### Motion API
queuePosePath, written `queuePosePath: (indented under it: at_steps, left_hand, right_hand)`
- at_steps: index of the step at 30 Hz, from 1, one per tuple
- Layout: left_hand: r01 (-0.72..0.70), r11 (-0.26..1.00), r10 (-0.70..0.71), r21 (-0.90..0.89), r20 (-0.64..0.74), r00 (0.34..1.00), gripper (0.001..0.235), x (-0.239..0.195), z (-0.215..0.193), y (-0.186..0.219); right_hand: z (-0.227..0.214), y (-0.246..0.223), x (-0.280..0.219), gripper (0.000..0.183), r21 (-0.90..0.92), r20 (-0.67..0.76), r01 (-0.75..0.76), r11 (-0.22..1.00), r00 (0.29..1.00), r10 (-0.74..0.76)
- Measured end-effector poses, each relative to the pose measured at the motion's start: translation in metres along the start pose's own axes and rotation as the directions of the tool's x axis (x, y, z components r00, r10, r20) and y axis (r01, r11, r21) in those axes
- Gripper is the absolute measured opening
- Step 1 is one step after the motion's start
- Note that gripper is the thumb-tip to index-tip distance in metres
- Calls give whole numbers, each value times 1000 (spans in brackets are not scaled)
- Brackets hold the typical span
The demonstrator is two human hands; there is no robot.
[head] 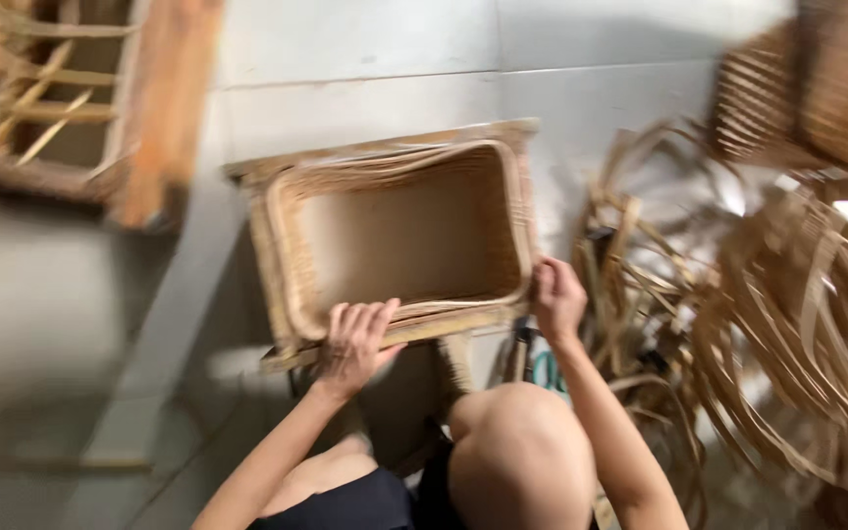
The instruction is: The person weaves a rectangular basket using thin wooden strips and a wooden mold. They insert and bend strips into the basket's edge, use a hammer to secure them, and add internal support ribs. The basket is progressively filled with woven material and structural elements.
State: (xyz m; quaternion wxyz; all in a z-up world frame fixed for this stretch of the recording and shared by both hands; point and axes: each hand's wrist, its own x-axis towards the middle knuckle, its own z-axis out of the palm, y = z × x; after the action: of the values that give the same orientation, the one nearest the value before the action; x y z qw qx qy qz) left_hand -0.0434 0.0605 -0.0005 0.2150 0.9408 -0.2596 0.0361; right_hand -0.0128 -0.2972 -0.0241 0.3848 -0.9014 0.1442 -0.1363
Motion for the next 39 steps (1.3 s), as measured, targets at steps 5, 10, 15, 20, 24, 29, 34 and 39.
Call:
queuePosePath:
  at_steps: [5,10,15,20,24,29,34,39]
  left_hand:
    - [-87,975,105,206,-81,991,78,7,10,-3]
    - [-101,935,71,339,100,992,94,14,-18,-43]
    - [-93,912,-19,399,268,963,98,35,-26,-39]
    - [-268,961,241,65,276,931,76,65,6,22]
    - [-219,973,231,-73,302,925,63,81,14,49]
    - [-217,976,216,-30,318,923,56,86,-2,55]
    - [-206,978,208,-42,337,918,58,55,-18,38]
    - [-188,978,205,-85,291,935,55,8,-24,19]
  right_hand:
    - [-5,7,-4,28,37,128,-106,994,987,101]
    - [-4,-6,-31,57,208,330,-111,972,943,37]
    - [-21,28,-52,42,564,456,-165,809,879,-138]
    - [-55,124,-68,17,148,-111,-203,968,969,221]
    - [-94,187,-100,23,-310,-142,-231,922,970,195]
    - [-88,211,-96,31,-428,-28,-279,859,955,296]
    - [-85,229,-65,30,-659,99,-239,713,913,397]
    - [-91,223,-64,29,-695,190,86,714,980,67]
